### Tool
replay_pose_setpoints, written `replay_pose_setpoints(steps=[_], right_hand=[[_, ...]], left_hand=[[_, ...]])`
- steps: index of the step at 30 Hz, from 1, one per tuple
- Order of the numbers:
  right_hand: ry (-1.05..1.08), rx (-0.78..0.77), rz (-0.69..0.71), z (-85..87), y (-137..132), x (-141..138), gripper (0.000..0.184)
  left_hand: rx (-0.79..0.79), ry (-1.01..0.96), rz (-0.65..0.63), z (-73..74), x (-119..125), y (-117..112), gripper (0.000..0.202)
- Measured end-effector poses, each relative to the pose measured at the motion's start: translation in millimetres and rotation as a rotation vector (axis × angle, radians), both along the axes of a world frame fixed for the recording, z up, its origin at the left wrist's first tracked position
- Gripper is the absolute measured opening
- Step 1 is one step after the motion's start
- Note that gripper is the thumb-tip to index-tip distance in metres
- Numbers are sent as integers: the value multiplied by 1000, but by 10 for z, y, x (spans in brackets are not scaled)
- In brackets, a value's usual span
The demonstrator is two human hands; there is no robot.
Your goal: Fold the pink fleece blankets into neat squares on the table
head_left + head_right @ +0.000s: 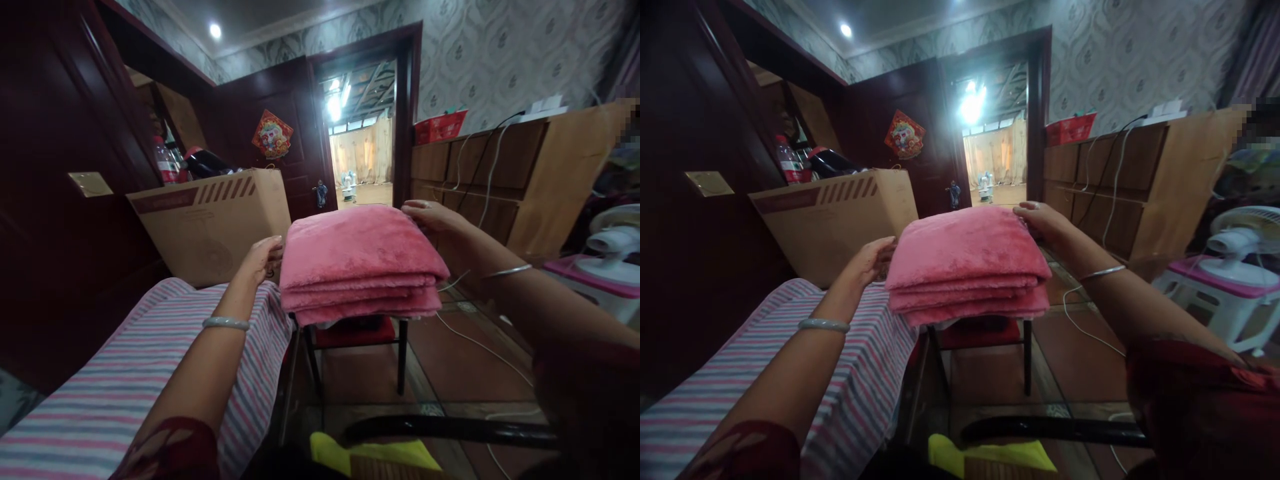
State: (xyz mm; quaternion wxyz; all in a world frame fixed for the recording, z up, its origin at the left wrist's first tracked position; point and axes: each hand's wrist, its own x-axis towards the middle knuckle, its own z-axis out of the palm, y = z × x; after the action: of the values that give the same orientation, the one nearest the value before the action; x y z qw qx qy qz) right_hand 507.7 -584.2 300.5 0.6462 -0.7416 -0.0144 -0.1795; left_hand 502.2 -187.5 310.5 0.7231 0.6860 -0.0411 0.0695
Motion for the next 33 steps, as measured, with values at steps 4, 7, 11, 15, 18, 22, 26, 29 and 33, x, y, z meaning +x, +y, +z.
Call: replay_pose_setpoints(steps=[4,7,11,15,18,22,26,29,33], right_hand=[[-274,-42,-285,218,189,-380,37],[-630,-133,-344,333,528,-846,33],[-877,-411,20,70,1235,-1482,23],[-831,-766,775,-625,2003,-1796,23],[-746,-872,1104,-1149,2545,-1813,25],[-698,-816,1299,-1585,3303,-1701,30],[-727,-674,1421,-1786,4132,-1683,36],[-713,-590,1458,-1920,4688,-1778,38],[-589,-488,1449,-2228,5223,-1923,39]], left_hand=[[6,33,43,-114,-226,257,36],[23,81,12,-322,-433,539,39],[77,196,37,-755,-824,926,41],[165,243,130,-1251,-1435,1232,38],[278,262,226,-1593,-1957,1430,34],[536,221,562,-1905,-2694,1713,28],[619,226,917,-2046,-3512,1896,27],[740,238,1109,-2142,-4118,1918,29],[871,266,1304,-2294,-4890,1892,30]])
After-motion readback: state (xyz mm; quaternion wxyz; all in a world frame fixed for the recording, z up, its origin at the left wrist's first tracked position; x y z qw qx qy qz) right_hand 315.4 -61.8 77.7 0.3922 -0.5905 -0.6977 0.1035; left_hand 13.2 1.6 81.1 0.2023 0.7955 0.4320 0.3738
